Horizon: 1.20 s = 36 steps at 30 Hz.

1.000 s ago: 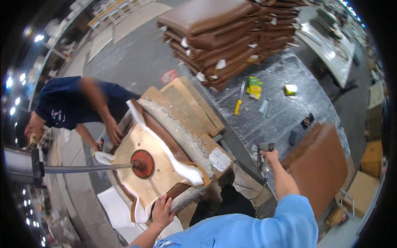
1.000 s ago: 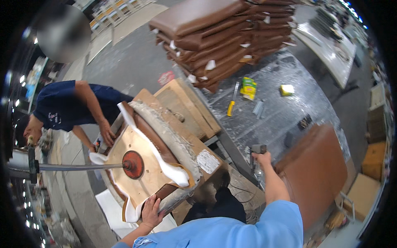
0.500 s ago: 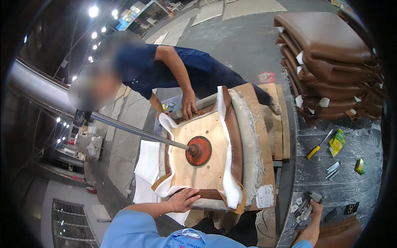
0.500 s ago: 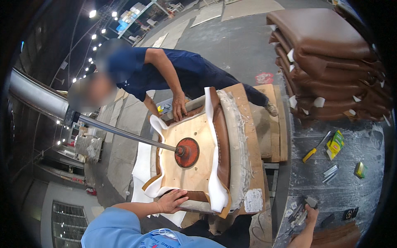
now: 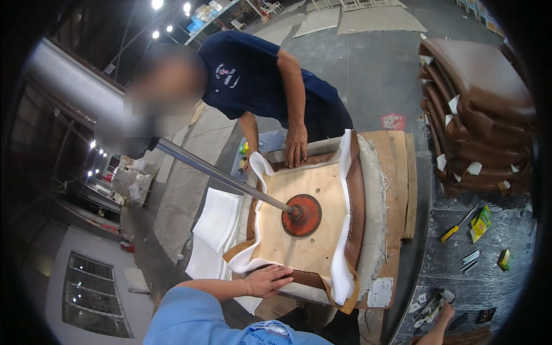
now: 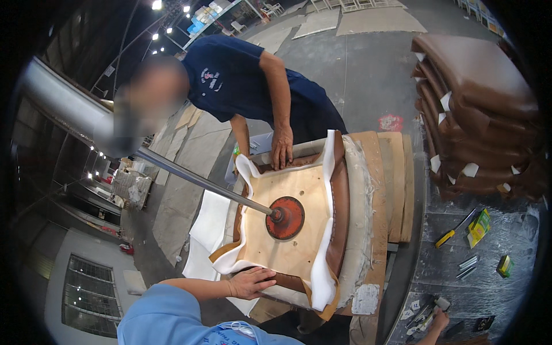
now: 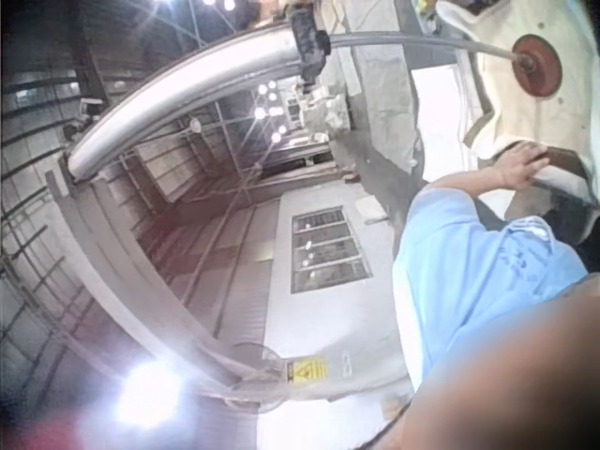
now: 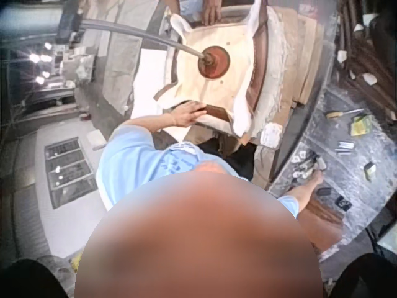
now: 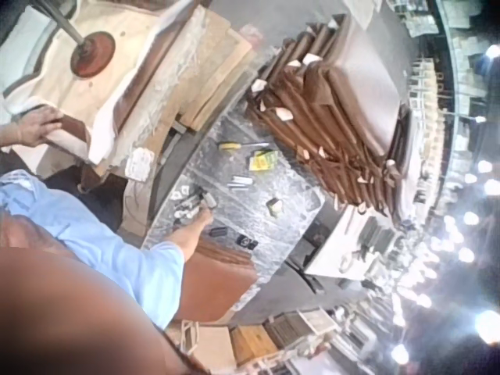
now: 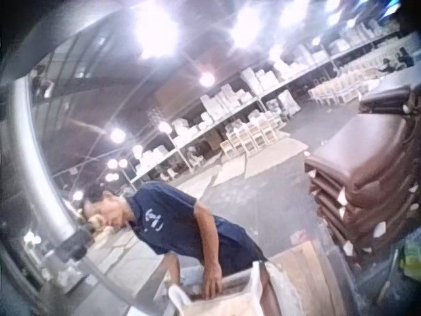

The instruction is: The person uses a pneumatic staple gun to attach white fabric to a wooden chair base while a coworker assists by holding the frame and applying staples. They flip the chair, place a brown leather cover over the cushion, and continue stapling the fabric to secure it.

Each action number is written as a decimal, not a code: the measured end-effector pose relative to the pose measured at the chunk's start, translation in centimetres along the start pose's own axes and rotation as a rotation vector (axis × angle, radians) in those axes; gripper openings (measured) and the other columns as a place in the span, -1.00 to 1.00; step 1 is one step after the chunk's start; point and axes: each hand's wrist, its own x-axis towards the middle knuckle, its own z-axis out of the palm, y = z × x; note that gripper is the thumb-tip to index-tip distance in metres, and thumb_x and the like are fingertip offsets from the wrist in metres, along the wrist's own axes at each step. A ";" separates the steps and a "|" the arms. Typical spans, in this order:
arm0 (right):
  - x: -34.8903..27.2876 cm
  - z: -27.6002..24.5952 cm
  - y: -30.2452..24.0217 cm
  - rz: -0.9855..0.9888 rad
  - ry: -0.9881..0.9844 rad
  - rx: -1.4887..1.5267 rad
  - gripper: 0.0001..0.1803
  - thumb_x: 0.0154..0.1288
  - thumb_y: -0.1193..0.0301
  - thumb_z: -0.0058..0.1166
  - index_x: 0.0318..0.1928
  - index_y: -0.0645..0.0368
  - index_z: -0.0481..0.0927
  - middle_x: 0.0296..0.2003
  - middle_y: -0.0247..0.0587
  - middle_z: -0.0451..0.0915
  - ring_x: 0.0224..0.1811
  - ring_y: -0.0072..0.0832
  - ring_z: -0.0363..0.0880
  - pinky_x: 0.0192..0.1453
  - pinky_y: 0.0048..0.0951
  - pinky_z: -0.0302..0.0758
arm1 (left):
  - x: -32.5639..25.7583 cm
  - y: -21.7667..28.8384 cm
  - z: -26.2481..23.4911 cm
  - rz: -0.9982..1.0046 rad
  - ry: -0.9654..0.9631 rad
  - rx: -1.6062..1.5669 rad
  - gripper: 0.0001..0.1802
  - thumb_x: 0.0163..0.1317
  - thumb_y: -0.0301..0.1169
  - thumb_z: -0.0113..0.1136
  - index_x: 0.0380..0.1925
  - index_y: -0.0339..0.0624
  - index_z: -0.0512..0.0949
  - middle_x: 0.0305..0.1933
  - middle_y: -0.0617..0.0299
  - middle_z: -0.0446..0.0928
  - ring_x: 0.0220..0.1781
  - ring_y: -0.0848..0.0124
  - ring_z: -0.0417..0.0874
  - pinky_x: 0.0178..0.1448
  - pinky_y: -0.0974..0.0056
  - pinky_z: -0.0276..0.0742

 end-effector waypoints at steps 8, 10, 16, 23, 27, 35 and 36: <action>-12.2 6.4 -6.8 -0.577 -0.242 0.185 -0.38 0.61 0.32 0.34 0.54 0.33 0.55 0.22 -0.03 0.75 0.14 -0.37 0.72 0.28 -0.34 0.63 | -2.8 -1.8 0.5 0.080 0.147 0.088 -0.06 0.31 -0.13 0.53 0.65 0.01 0.36 0.75 0.04 0.36 0.68 0.08 0.49 0.72 -0.09 0.37; -18.1 9.2 -8.9 -0.654 -0.390 0.201 -0.40 0.67 0.26 0.30 0.54 0.32 0.56 0.17 -0.13 0.75 0.08 -0.47 0.69 0.23 -0.40 0.62 | -4.0 -2.7 0.7 0.046 0.075 0.103 -0.14 0.38 -0.08 0.49 0.62 -0.02 0.42 0.75 0.06 0.37 0.71 0.10 0.46 0.74 -0.07 0.35; -34.8 18.0 -9.5 -0.962 -0.167 -0.259 -0.25 0.70 -0.03 0.13 0.69 0.04 0.39 0.43 0.20 0.63 0.46 0.06 0.64 0.56 -0.05 0.51 | -6.2 -4.9 0.8 0.053 0.142 0.116 -0.35 0.50 -0.01 0.36 0.46 -0.10 0.61 0.66 0.05 0.48 0.66 0.12 0.50 0.73 -0.05 0.36; -39.0 18.7 -7.0 -0.939 0.094 -0.256 -0.29 0.64 -0.16 0.08 0.65 -0.25 0.45 0.20 0.06 0.71 0.27 0.14 0.71 0.31 0.15 0.61 | -6.3 -5.3 -0.9 -0.092 0.256 0.140 -0.46 0.53 -0.07 0.31 0.36 -0.13 0.68 0.53 0.00 0.59 0.47 -0.08 0.61 0.65 -0.09 0.44; -38.9 18.9 -6.6 -0.898 0.107 -0.285 -0.30 0.65 -0.19 0.05 0.65 -0.29 0.44 0.22 0.02 0.70 0.25 0.11 0.72 0.27 0.15 0.64 | -6.4 -5.1 -1.6 -0.062 0.375 0.172 -0.39 0.54 -0.01 0.27 0.46 -0.04 0.61 0.53 -0.01 0.57 0.55 -0.12 0.56 0.66 -0.19 0.38; -39.3 18.9 -6.2 -0.860 0.110 -0.280 -0.30 0.64 -0.14 0.09 0.65 -0.28 0.43 0.17 -0.01 0.67 0.21 0.09 0.72 0.25 0.14 0.65 | -6.0 -5.0 -2.4 -0.122 0.174 0.245 -0.37 0.52 0.00 0.24 0.47 -0.05 0.60 0.56 0.00 0.55 0.56 -0.08 0.55 0.64 -0.18 0.40; -39.3 18.9 -6.2 -0.781 0.096 -0.319 -0.30 0.64 -0.14 0.09 0.65 -0.27 0.43 0.18 -0.01 0.67 0.21 0.09 0.72 0.25 0.14 0.65 | -6.0 -5.0 -2.4 -0.088 0.247 0.223 -0.36 0.52 -0.01 0.25 0.48 -0.06 0.59 0.56 -0.01 0.54 0.57 -0.09 0.53 0.65 -0.19 0.39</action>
